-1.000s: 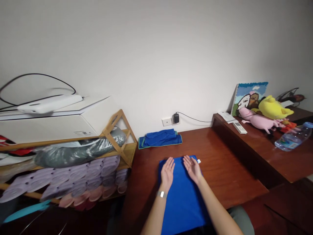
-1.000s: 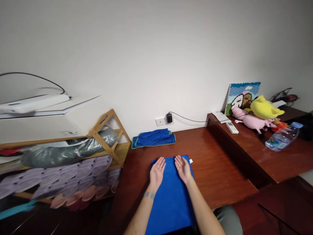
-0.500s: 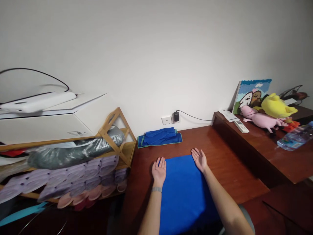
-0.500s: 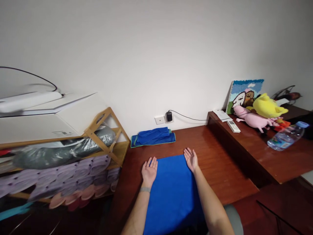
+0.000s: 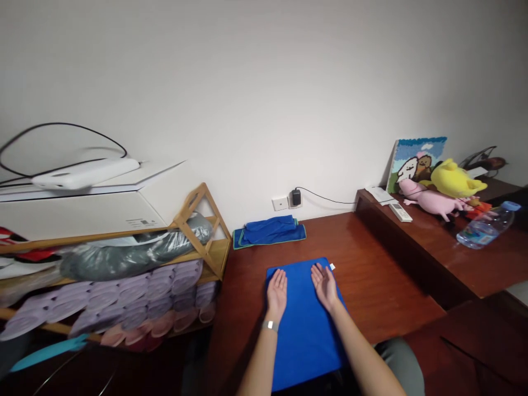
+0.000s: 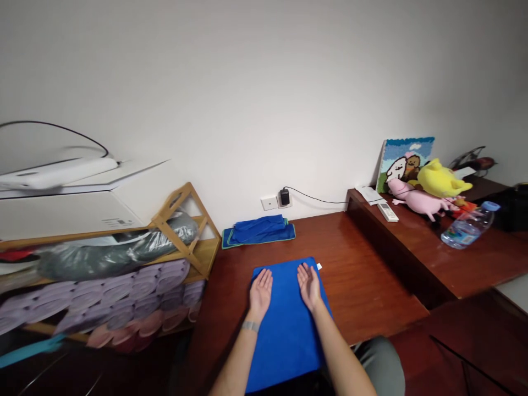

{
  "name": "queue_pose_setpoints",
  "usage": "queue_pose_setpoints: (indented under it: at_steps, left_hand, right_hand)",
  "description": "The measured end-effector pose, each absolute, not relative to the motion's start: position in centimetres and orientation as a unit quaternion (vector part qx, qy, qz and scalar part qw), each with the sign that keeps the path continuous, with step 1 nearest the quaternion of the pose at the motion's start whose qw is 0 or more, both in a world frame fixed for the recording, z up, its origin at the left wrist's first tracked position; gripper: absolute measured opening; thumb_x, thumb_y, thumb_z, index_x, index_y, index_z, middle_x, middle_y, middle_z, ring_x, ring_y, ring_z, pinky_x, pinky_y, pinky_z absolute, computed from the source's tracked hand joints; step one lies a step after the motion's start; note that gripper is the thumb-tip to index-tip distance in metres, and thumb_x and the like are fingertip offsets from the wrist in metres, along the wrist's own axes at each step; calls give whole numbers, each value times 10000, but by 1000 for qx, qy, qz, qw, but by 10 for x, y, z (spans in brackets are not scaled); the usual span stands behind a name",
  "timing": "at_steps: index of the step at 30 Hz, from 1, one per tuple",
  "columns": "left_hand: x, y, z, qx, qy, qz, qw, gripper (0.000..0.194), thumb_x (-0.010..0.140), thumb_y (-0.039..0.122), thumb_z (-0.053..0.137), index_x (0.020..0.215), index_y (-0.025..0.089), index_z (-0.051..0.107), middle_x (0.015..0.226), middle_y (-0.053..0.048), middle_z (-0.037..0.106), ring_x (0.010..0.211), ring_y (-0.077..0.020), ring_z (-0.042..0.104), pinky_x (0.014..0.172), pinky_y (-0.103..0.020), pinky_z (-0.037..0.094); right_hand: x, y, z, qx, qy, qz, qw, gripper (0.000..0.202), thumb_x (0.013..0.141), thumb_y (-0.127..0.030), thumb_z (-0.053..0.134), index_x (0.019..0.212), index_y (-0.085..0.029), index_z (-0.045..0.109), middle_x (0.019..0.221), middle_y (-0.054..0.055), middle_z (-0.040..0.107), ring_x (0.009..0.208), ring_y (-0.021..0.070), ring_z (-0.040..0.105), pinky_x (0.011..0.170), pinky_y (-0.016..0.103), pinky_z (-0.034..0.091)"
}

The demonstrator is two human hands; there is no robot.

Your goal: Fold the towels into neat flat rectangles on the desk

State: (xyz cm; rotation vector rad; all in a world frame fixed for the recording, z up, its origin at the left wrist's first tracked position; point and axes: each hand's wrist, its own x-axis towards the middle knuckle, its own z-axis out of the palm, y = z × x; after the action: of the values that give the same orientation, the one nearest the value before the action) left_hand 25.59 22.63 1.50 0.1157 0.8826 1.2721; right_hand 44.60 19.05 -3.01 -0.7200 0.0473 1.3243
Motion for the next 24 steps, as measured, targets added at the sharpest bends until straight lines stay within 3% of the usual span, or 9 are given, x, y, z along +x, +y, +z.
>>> queue_pose_setpoints:
  at_steps: [6, 11, 15, 19, 24]
  left_hand:
    - [220, 241, 37, 64, 404, 627, 663, 467, 1017, 278, 496, 1425, 245, 720, 1665, -137, 608, 1625, -219, 468, 1347, -396, 391]
    - [268, 193, 24, 105, 352, 585, 723, 401, 1008, 308, 531, 1286, 194, 797, 1531, -179, 719, 1540, -281, 586, 1332, -464, 436]
    - [282, 162, 7, 89, 376, 558, 734, 372, 1000, 261, 526, 1225, 164, 805, 1558, -210, 687, 1558, -290, 565, 1338, -435, 424]
    - [249, 168, 8, 89, 401, 589, 696, 334, 993, 250, 572, 1244, 179, 781, 1612, -195, 642, 1589, -252, 524, 1347, -390, 397]
    - [224, 175, 17, 104, 410, 611, 669, 340, 984, 235, 558, 1228, 214, 794, 1594, -155, 673, 1618, -241, 482, 1374, -426, 350]
  right_hand:
    - [497, 184, 2, -350, 43, 548, 758, 278, 1040, -388, 558, 1138, -244, 774, 1241, 70, 843, 1363, 185, 716, 1136, 385, 610]
    - [425, 164, -10, -287, -18, 606, 741, 329, 1017, -451, 614, 1213, -252, 787, 1360, 88, 812, 1429, 228, 675, 1174, 436, 592]
    - [396, 145, -31, -300, -17, 626, 719, 309, 998, -463, 642, 1191, -269, 785, 1310, 84, 826, 1419, 234, 683, 1163, 460, 602]
    - [447, 135, -29, -333, 16, 572, 749, 287, 975, -448, 658, 1143, -251, 781, 1284, 90, 827, 1380, 218, 707, 1158, 413, 600]
    - [494, 126, -11, -356, 27, 528, 771, 277, 971, -435, 619, 1123, -264, 776, 1289, 60, 830, 1396, 192, 691, 1179, 411, 583]
